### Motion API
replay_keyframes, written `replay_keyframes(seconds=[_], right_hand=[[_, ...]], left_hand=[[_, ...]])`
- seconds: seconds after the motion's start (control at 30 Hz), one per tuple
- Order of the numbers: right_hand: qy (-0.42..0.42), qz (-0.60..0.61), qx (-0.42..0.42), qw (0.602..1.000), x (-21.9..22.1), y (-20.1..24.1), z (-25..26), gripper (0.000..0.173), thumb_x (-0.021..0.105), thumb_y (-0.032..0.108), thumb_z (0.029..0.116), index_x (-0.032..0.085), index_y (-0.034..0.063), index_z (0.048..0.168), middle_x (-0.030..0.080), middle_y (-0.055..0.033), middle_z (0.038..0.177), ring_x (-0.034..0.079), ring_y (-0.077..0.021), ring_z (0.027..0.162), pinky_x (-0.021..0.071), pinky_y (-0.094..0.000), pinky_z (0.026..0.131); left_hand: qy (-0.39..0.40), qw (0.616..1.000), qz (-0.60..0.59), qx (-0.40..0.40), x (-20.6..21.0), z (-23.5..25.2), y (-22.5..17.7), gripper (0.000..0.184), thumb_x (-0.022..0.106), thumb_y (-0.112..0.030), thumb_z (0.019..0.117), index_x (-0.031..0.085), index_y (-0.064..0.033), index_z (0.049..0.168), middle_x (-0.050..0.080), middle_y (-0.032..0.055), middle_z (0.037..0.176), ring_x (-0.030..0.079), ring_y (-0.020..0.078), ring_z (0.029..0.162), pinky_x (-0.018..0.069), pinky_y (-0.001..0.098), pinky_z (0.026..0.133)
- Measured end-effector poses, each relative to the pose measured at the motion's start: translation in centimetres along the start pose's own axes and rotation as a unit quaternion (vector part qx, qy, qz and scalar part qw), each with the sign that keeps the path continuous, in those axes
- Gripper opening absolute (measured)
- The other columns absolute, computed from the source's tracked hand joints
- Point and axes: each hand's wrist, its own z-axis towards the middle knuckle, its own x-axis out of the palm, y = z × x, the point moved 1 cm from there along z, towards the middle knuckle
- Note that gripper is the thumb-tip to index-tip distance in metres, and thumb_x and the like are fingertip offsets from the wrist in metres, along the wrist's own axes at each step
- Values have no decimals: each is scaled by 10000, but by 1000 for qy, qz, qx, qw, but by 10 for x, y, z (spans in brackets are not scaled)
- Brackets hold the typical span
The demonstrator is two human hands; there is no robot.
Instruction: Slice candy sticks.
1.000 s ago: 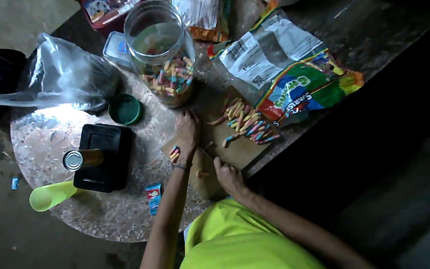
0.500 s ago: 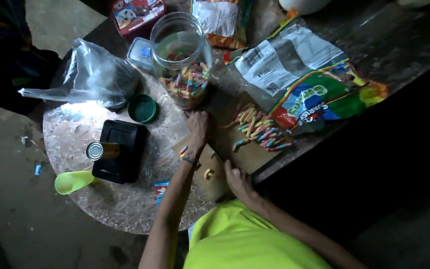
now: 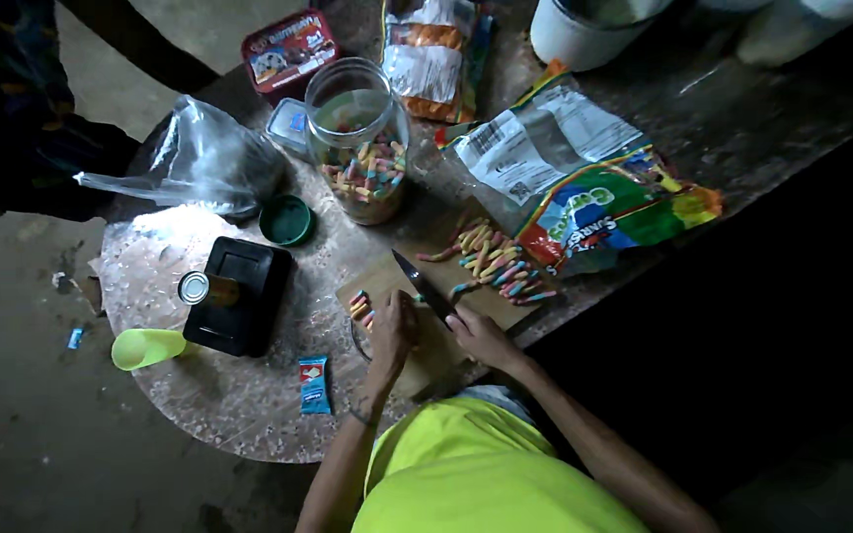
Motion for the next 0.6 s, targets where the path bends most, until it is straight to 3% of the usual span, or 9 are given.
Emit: replay_keyframes(seconds=[0.17, 0.23, 0.3, 0.4, 0.47, 0.6], right_hand=[[-45, 43, 24, 998, -11, -7, -11, 370, 356, 278, 1137, 511, -25, 1281, 544, -106, 758, 579, -189, 568, 538, -350, 572], [-68, 60, 21, 996, -16, -7, -15, 393, 355, 267, 1137, 496, -35, 1345, 550, -116, 779, 576, -192, 579, 540, -356, 581], [-87, 69, 19, 994, -21, -9, -15, 399, 352, 261, 1137, 482, -33, 1374, 554, -123, 788, 574, -196, 576, 540, -357, 580], [-117, 76, 13, 990, -28, -15, -17, 403, 357, 244, 1135, 479, -40, 1394, 562, -127, 791, 573, -195, 569, 541, -360, 572], [-134, 77, 12, 988, -33, -18, -20, 395, 356, 242, 1136, 486, -56, 1359, 551, -123, 778, 569, -192, 565, 540, -359, 574], [-163, 73, 17, 984, -44, -27, -31, 396, 365, 223, 1133, 477, -77, 1365, 534, -109, 740, 559, -184, 551, 540, -350, 572]], left_hand=[[-56, 997, -24, 41, 5, 13, -2, 240, 628, -147, 973, 697, 50, 1089, 698, 233, 1091, 670, 378, 1078, 521, 501, 962], [-46, 996, -22, 78, 14, 21, 1, 318, 622, -222, 999, 682, 38, 1173, 693, 234, 1156, 646, 399, 1145, 495, 534, 1009], [-25, 993, -8, 117, 23, 25, 0, 349, 582, -204, 1029, 656, 1, 1301, 680, 228, 1248, 621, 409, 1218, 482, 539, 1045], [-45, 985, 6, 168, 32, 17, 2, 247, 576, -61, 999, 735, 11, 1174, 699, 249, 1189, 655, 436, 1143, 521, 526, 992], [-23, 989, 60, 131, 24, 2, 2, 237, 575, -43, 988, 744, 5, 1148, 696, 243, 1201, 654, 433, 1144, 515, 541, 989], [51, 987, 154, 22, -7, -26, -2, 276, 611, -132, 983, 723, -41, 1218, 661, 203, 1304, 559, 417, 1294, 312, 639, 1126]])
